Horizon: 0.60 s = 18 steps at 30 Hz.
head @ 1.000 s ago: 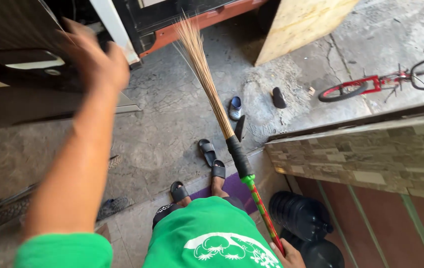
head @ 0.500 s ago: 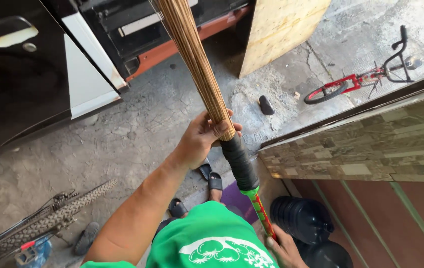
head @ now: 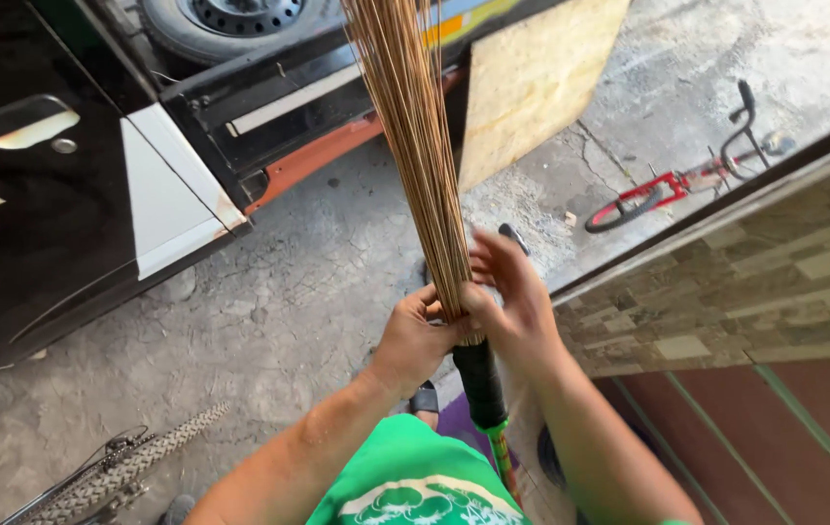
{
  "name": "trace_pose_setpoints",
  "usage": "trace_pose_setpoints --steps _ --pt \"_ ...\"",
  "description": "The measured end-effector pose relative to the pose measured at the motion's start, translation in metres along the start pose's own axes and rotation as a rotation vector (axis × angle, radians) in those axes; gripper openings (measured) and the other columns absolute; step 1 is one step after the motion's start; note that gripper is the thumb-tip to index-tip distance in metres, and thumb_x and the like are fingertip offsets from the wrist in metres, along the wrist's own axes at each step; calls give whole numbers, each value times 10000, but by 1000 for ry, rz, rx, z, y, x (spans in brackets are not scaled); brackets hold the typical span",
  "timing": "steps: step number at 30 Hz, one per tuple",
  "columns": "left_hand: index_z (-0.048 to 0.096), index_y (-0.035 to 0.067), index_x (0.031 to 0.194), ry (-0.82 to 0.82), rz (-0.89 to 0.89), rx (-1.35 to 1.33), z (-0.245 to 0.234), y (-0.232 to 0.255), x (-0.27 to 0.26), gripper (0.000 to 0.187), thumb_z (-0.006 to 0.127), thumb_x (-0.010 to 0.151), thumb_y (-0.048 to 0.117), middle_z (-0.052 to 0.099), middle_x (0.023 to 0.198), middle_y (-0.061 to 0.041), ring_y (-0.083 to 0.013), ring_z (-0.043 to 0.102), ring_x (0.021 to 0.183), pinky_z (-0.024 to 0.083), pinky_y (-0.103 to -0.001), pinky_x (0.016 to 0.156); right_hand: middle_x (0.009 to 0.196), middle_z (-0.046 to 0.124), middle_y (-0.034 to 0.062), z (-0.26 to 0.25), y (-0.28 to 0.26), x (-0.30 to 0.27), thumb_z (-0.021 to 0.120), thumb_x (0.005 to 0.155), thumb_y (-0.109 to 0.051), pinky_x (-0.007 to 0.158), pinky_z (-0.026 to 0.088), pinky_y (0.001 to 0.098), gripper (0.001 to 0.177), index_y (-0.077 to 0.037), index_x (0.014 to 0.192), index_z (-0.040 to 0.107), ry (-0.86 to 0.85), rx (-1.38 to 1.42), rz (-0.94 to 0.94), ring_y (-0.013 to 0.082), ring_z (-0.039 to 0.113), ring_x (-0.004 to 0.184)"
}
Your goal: Repairing a broom by wrapping tape and securing the bristles to the handle.
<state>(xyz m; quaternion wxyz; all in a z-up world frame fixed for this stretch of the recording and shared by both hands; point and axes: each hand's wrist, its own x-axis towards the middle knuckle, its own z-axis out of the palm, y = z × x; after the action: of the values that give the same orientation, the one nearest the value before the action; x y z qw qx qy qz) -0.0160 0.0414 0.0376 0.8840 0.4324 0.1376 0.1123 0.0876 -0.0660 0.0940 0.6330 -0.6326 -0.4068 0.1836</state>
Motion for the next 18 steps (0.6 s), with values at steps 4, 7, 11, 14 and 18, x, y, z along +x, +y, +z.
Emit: trace_pose_setpoints --steps 4,7,11,14,18 --pt "671 35 1136 -33 9 29 0 -6 -8 238 739 908 27 734 976 -22 -100 700 882 600 -286 790 996 714 52 -5 -6 30 788 918 -154 838 555 290 361 24 1209 668 -81 21 263 103 649 926" --pt "678 1 1110 -69 82 148 -4 0 -7 172 732 952 45 721 971 -14 -80 667 889 574 -277 793 855 701 14 -6 -12 42 826 899 -118 708 532 264 204 24 984 707 -104 98 246 67 615 783" --pt "685 2 1125 -94 91 93 -9 -4 -7 164 684 994 102 692 967 26 -54 624 892 545 -262 798 840 711 16 -6 -11 45 789 912 -115 682 529 260 157 1 919 683 -108 226 247 68 627 752" --pt "688 -6 1138 -111 73 -12 -14 -8 -4 190 669 1012 136 682 970 31 -55 610 890 534 -257 805 829 705 13 -2 -8 45 773 939 -110 658 507 248 155 2 901 673 -75 209 223 61 614 739" --pt "682 13 1176 -120 77 -117 -20 -12 0 245 669 1010 192 670 987 37 -53 607 899 527 -249 816 800 693 -4 10 -12 47 756 929 -106 630 504 231 131 -4 906 677 -9 127 223 45 603 712"
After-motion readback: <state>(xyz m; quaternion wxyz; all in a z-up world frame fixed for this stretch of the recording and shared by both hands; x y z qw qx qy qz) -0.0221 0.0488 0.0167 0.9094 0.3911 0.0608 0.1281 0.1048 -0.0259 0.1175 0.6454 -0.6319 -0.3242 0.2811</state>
